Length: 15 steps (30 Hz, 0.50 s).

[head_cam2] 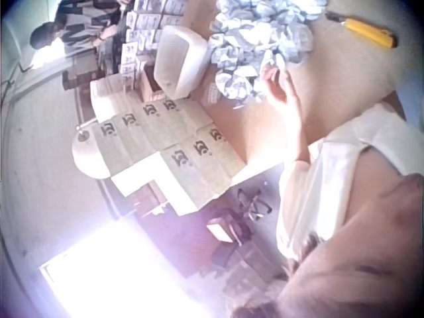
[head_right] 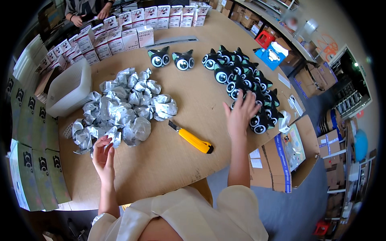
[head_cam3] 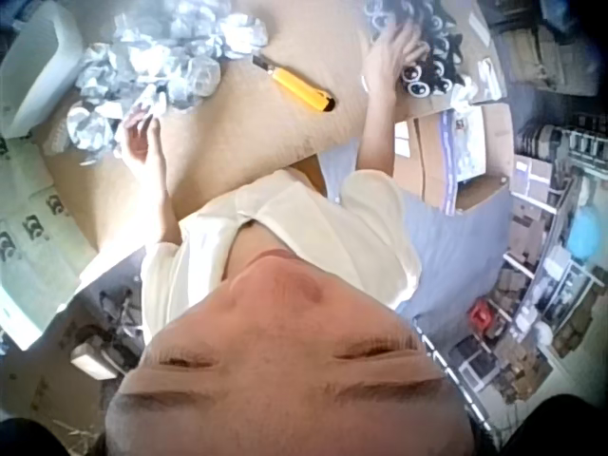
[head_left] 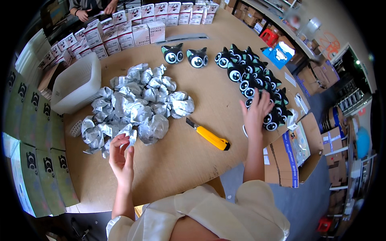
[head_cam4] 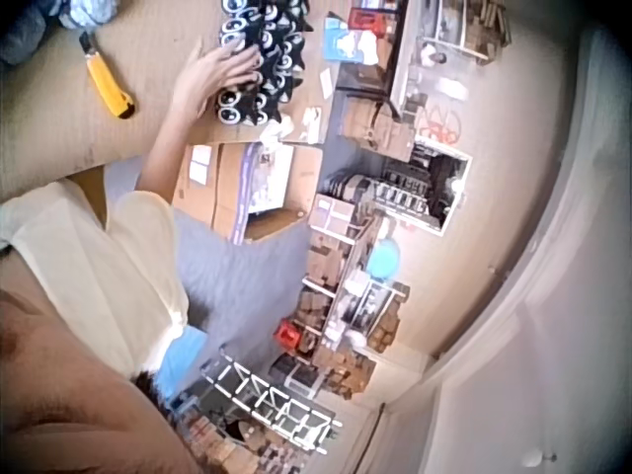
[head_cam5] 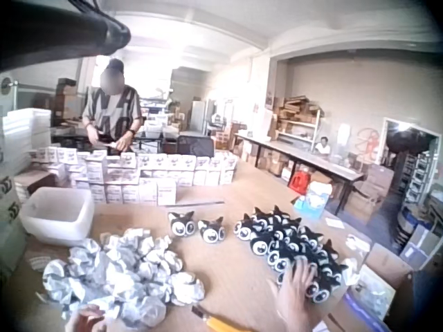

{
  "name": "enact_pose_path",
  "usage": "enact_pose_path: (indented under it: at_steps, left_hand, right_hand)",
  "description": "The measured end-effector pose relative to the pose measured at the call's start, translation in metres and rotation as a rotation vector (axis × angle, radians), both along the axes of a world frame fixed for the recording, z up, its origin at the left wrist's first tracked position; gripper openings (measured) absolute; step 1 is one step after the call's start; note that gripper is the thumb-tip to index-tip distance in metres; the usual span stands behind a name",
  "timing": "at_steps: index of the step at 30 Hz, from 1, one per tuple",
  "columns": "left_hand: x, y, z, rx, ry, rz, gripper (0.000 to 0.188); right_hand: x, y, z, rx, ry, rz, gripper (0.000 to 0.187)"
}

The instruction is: The person repeatedly picks up a black cat-shaped toy, uses a yellow utility knife to cut open its plastic packaging, removes the toy, and places it on the table. The person continues this process for multiple units, accumulating a growing pile of assembled toys on the right side of the table.

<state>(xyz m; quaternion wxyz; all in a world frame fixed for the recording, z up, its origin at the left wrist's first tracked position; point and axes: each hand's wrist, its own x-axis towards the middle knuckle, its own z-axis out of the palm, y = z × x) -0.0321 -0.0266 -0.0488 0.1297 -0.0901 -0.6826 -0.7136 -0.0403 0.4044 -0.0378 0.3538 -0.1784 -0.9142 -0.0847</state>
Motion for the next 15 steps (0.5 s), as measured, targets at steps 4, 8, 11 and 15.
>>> enact_pose_path:
  at_steps: [4, 8, 11, 15]
  left_hand:
    - [0.000, 0.001, -0.009, -0.174, 0.224, 0.150, 0.016]
    - [0.002, -0.001, -0.004, -0.373, 0.285, 0.229, 0.011]
    - [-0.001, -0.005, -0.005, -0.338, 0.251, 0.258, 0.011]
    - [-0.002, -0.005, -0.009, -0.318, 0.219, 0.241, 0.012]
  right_hand:
    - [-0.089, -0.025, 0.008, -0.459, -0.096, 0.603, 0.068]
    - [-0.182, -0.033, -0.018, -0.453, -0.158, 0.640, 0.082]
    - [-0.226, -0.042, -0.025, -0.524, -0.164, 0.573, 0.096]
    - [-0.260, -0.048, -0.029, -0.676, -0.219, 0.463, 0.111]
